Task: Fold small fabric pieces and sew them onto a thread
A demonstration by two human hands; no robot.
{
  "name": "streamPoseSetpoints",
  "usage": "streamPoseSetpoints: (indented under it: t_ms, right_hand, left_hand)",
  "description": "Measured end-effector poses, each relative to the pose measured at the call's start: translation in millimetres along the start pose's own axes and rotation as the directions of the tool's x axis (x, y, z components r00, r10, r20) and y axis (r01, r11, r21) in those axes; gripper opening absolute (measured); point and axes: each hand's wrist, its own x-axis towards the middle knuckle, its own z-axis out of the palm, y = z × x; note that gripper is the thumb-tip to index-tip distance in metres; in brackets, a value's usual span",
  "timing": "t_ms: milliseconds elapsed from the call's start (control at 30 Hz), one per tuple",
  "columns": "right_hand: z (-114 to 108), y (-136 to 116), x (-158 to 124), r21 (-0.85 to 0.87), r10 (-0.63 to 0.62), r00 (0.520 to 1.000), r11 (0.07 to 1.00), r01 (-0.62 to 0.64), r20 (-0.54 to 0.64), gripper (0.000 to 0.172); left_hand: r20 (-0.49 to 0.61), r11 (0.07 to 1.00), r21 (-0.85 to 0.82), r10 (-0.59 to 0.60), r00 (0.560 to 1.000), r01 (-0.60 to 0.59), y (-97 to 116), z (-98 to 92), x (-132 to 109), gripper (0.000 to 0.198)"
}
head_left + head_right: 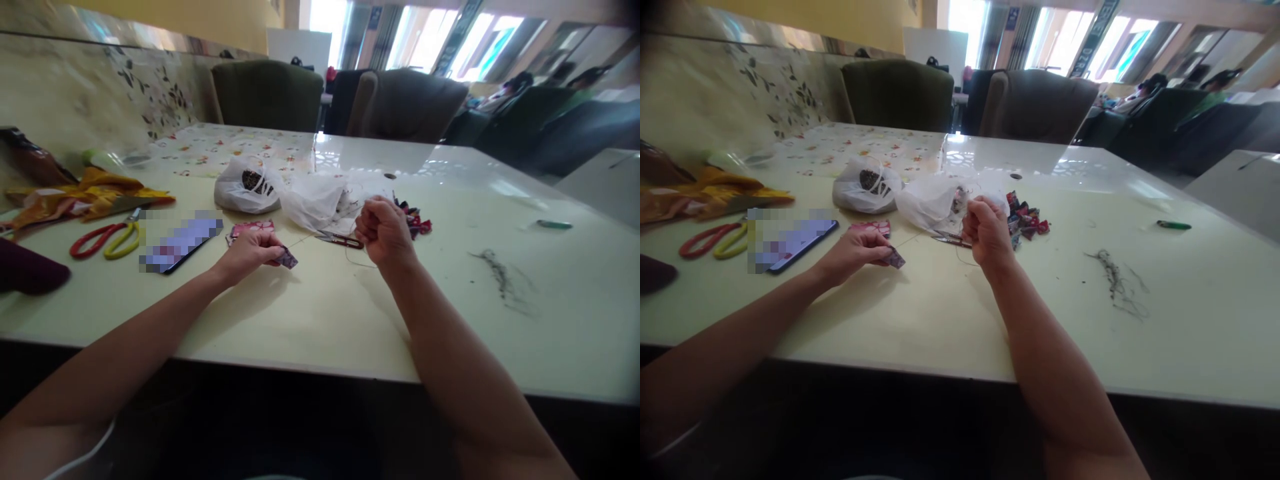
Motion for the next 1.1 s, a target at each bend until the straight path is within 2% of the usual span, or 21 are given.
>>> streamPoseSetpoints:
  t_ms: [100, 233, 433, 633, 700, 767, 800, 833, 933, 1000, 1100]
  right_hand:
    - [-3.5, -0.9, 2.7, 0.016, -0.056, 0.994, 0.998, 0.057, -0.091, 0.041]
    - [-11.8, -1.7, 6.9, -0.065, -0.115, 0.979, 0.992, 0.105, -0.169, 0.04]
    - [-10.4, 3.0, 5.4, -0.307, -0.19, 0.973, 0.941, 0.143, -0.129, 0.027]
    - [1.7, 10.1, -1.8, -0.337, -0.193, 0.979, 0.928, 0.16, -0.068, 0.025]
    - [5.7, 12.9, -5.5, -0.366, -0.117, 0.993, 0.925, 0.104, -0.013, 0.026]
    - [12.0, 17.9, -11.2, -0.417, 0.035, 0.996, 0.909, 0.005, 0.088, 0.027]
    - [15.9, 21.2, -14.8, -0.451, 0.13, 0.981, 0.891, -0.05, 0.146, 0.03]
    - [19.9, 24.7, -18.6, -0.491, 0.228, 0.951, 0.865, -0.099, 0.21, 0.034]
    - [29.9, 34.0, -28.7, -0.61, 0.451, 0.806, 0.779, -0.146, 0.383, 0.034]
    - [33.1, 36.6, -32.5, -0.637, 0.481, 0.761, 0.762, -0.116, 0.436, 0.032]
    - [33.8, 35.2, -34.2, -0.632, 0.441, 0.772, 0.772, -0.066, 0.458, 0.032]
  left_hand:
    - [0.003, 0.999, -0.011, -0.032, 0.999, 0.032, -1.6, -0.6, 0.8, 0.013]
    - [0.021, 0.999, -0.02, -0.039, 0.999, 0.04, -3.7, -1.4, 2.3, 0.014]
    - [-0.006, 0.999, -0.03, -0.046, 0.999, 0.045, -5.7, -2.0, 2.6, 0.016]
    - [-0.02, 0.999, -0.036, -0.041, 0.999, 0.04, -5.6, -2.6, 3.0, 0.016]
    - [-0.02, 0.997, -0.06, -0.048, 0.999, 0.047, -5.7, -1.5, 2.5, 0.014]
    - [0.014, 0.994, -0.085, -0.066, 0.998, 0.067, -5.6, 0.7, 0.9, 0.01]
    - [0.04, 0.993, -0.088, -0.072, 0.997, 0.075, -5.4, 2.0, -0.1, 0.009]
    - [0.071, 0.993, -0.08, -0.076, 0.995, 0.081, -5.2, 3.4, -1.1, 0.007]
    - [0.12, 0.994, -0.065, -0.075, 0.99, 0.083, -4.9, 6.6, -3.3, 0.002]
    - [0.118, 0.994, -0.067, -0.078, 0.99, 0.086, -5.1, 7.4, -4.0, 0.001]
    - [0.132, 0.995, -0.055, -0.077, 0.988, 0.085, -5.6, 7.0, -4.5, 0.001]
